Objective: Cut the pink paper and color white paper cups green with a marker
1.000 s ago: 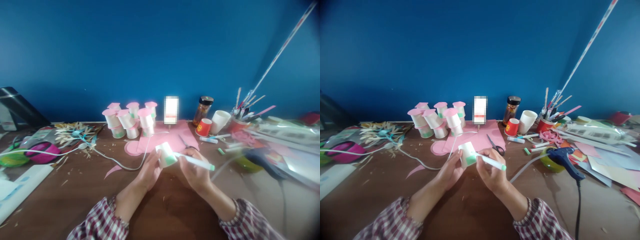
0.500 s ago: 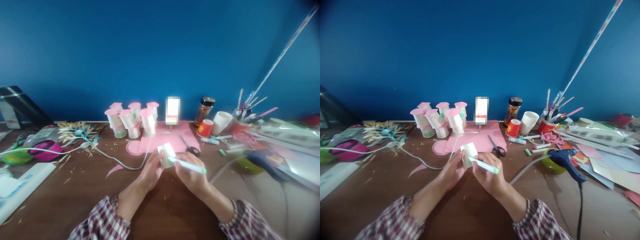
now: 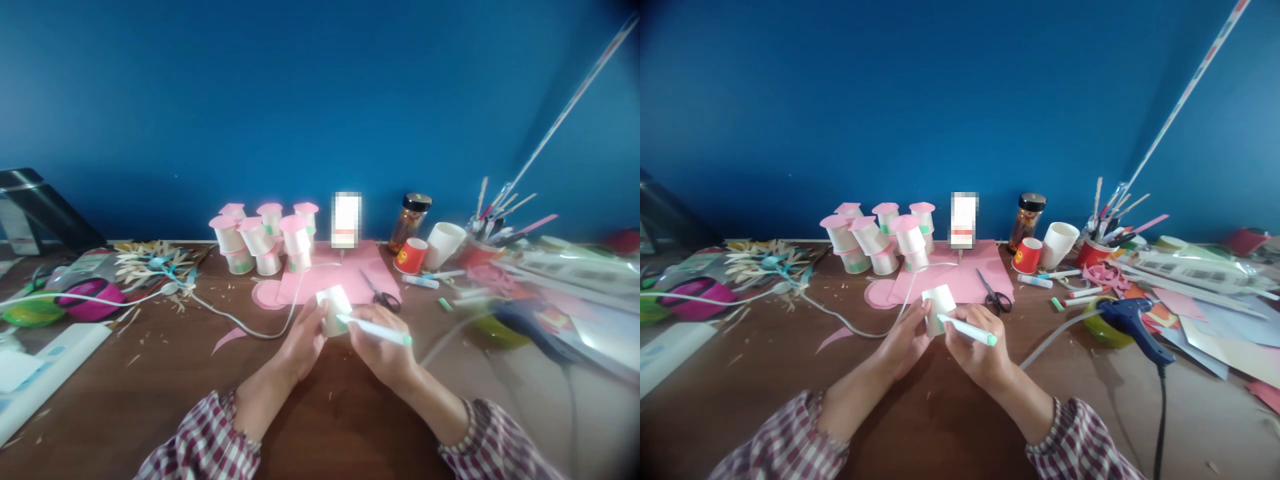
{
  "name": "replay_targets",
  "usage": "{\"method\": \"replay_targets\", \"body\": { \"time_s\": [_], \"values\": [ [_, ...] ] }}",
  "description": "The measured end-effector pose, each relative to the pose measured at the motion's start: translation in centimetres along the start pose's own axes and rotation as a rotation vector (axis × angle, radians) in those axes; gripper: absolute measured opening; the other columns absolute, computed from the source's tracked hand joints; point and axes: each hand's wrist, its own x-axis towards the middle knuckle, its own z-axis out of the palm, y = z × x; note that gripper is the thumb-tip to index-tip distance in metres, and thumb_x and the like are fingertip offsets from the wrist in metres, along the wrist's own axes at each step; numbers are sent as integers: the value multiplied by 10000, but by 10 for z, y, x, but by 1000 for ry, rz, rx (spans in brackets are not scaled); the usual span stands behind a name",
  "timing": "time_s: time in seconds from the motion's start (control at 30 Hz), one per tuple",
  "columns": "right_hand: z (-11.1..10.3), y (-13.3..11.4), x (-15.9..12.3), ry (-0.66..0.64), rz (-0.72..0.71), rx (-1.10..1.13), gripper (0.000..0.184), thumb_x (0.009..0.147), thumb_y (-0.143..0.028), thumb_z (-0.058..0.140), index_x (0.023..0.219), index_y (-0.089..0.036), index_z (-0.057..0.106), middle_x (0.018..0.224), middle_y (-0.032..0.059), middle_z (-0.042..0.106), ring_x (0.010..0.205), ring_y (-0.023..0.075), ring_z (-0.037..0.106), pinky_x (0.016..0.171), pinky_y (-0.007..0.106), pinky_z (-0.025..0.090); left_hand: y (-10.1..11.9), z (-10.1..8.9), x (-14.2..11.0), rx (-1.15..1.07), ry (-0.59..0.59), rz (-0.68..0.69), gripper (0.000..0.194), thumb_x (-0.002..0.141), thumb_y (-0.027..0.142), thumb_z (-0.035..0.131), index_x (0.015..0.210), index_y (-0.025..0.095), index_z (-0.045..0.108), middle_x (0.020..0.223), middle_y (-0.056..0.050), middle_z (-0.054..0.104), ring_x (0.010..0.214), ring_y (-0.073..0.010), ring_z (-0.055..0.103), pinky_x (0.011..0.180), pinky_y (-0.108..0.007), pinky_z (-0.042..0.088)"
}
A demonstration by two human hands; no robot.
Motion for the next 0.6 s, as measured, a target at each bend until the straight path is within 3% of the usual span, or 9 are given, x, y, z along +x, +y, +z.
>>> {"method": "replay_targets", "body": {
  "time_s": [0.4,0.6],
  "values": [
    [-1,-2,1,-7,0,-9,47,816,-156,577,784,-178,603,694,25,642,637,151,587,632,263,462,1,2,-2,-1,9,1,178,840,306,596,981,206,637,900,-14,632,899,-138,578,842,-262,456],
    [-4,-3,1,-15,73,34,46,827,-184,572,796,-184,606,704,19,634,629,146,579,622,266,469,1,2,-2,-19,31,-7,179,823,308,619,963,198,640,879,-12,630,875,-132,581,840,-257,455]
  ]
}}
